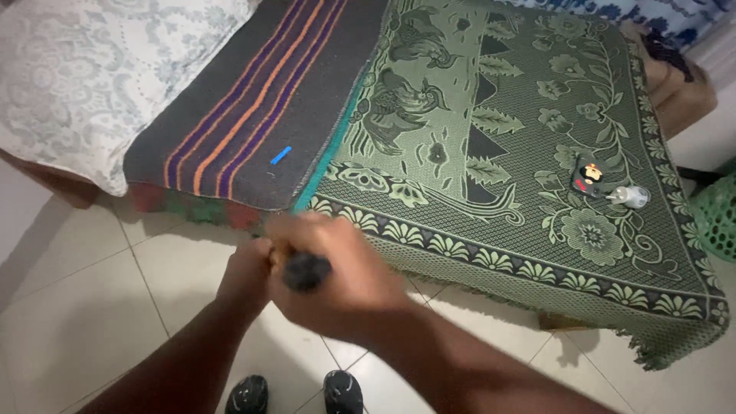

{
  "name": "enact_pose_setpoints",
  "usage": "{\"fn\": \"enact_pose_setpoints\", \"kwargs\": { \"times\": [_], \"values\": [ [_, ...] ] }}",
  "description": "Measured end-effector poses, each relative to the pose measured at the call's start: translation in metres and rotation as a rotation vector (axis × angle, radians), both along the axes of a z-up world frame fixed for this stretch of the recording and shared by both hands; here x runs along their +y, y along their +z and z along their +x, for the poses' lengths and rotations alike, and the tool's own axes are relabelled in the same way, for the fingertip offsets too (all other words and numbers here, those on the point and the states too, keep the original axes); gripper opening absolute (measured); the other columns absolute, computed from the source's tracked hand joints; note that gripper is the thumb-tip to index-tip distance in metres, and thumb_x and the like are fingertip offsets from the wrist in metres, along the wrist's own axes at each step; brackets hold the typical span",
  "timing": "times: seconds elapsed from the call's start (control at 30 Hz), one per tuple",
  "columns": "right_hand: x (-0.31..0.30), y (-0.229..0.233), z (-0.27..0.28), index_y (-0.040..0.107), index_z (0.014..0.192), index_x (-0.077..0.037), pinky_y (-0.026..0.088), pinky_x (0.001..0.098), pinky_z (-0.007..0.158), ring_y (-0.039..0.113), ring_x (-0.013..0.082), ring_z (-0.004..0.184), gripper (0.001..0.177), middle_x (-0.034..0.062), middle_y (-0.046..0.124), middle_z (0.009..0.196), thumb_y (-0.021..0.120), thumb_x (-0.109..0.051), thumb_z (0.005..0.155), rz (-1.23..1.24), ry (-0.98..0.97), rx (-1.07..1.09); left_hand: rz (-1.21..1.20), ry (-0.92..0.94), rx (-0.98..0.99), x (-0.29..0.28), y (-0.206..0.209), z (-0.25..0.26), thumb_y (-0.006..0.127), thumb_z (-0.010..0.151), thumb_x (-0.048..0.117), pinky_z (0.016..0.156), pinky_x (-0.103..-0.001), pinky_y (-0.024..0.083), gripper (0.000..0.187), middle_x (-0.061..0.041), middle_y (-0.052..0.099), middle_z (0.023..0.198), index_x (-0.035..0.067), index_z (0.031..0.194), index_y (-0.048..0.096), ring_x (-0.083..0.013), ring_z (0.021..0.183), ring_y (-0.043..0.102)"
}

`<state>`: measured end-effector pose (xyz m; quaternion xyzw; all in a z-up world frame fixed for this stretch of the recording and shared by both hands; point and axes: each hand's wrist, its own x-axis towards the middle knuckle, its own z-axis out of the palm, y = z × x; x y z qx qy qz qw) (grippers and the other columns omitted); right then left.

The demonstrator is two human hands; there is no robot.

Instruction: The person sweeps a tiled bedroom floor with a blue broom, moving debris toward the bed. They briefly pick up a small blue plastic item from the floor and place it on the bed, then continue sweeping.

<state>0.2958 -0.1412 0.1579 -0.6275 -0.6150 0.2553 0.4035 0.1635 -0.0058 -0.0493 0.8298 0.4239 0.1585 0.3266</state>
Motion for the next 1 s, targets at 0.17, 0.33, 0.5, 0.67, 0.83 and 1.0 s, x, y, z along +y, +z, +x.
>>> {"fn": "enact_pose_setpoints", "kwargs": {
  "times": [0.17,0.33,0.5,0.67,0.83,1.0],
  "values": [
    [-0.018,-0.014,0.012,0.055,0.077,-0.005,0.048,0.0397,0.057,0.064,0.0272,0.063,0.011,0.0118,0.062,0.071,0.064,-0.009,0.081,-0.002,-0.049,0.017,-0.172,-0.207,-0.186,-0.013,-0.007,0.003,0.066,0.08,0.017,0.071,-0.041,0.055,0.015,-0.014,0.078,0.085,0.011,0.09,0.076,-0.0328,0.081,0.076],
    [-0.017,0.01,0.014,0.055,0.072,-0.005,0.052,0.0392,0.054,0.062,0.0252,0.057,0.011,0.0102,0.064,0.065,0.066,-0.01,0.073,-0.107,-0.081,0.055,-0.146,-0.207,-0.003,-0.021,0.018,0.01,0.069,0.085,0.021,0.079,-0.041,0.053,0.017,-0.015,0.076,0.098,0.01,0.097,0.073,-0.033,0.096,0.071],
    [0.009,0.021,-0.005,0.066,0.102,-0.015,0.056,0.0341,0.062,0.069,0.0165,0.067,0.031,0.0057,0.069,0.08,0.07,-0.019,0.071,0.025,-0.017,0.177,-0.178,-0.184,-0.026,0.005,0.036,-0.019,0.069,0.079,0.023,0.083,-0.039,0.056,0.019,-0.012,0.08,0.096,0.012,0.094,0.073,-0.0249,0.097,0.077],
    [0.032,-0.006,-0.042,0.063,0.075,-0.012,0.053,0.0382,0.063,0.068,0.028,0.069,0.013,0.0102,0.069,0.074,0.069,-0.021,0.081,0.052,0.212,0.01,0.024,-0.087,0.001,0.023,0.016,-0.09,0.071,0.077,0.024,0.076,-0.041,0.058,0.022,-0.012,0.078,0.093,0.011,0.095,0.072,-0.03,0.09,0.075],
    [0.015,-0.031,-0.06,0.062,0.075,-0.012,0.055,0.0385,0.066,0.068,0.029,0.069,0.011,0.0091,0.068,0.073,0.068,-0.018,0.083,-0.021,0.411,0.02,0.075,-0.175,0.246,-0.01,-0.026,-0.132,0.069,0.082,0.022,0.092,-0.045,0.05,0.012,-0.01,0.079,0.086,0.013,0.085,0.076,-0.0298,0.087,0.075],
    [0.01,-0.006,-0.048,0.067,0.069,-0.014,0.055,0.0383,0.06,0.07,0.0261,0.064,0.01,0.0061,0.07,0.068,0.07,-0.019,0.077,-0.063,0.401,-0.088,-0.057,0.051,0.286,-0.052,0.003,-0.116,0.067,0.086,0.018,0.08,-0.046,0.054,0.015,-0.016,0.076,0.094,0.008,0.092,0.076,-0.0382,0.096,0.068]
  ]
}}
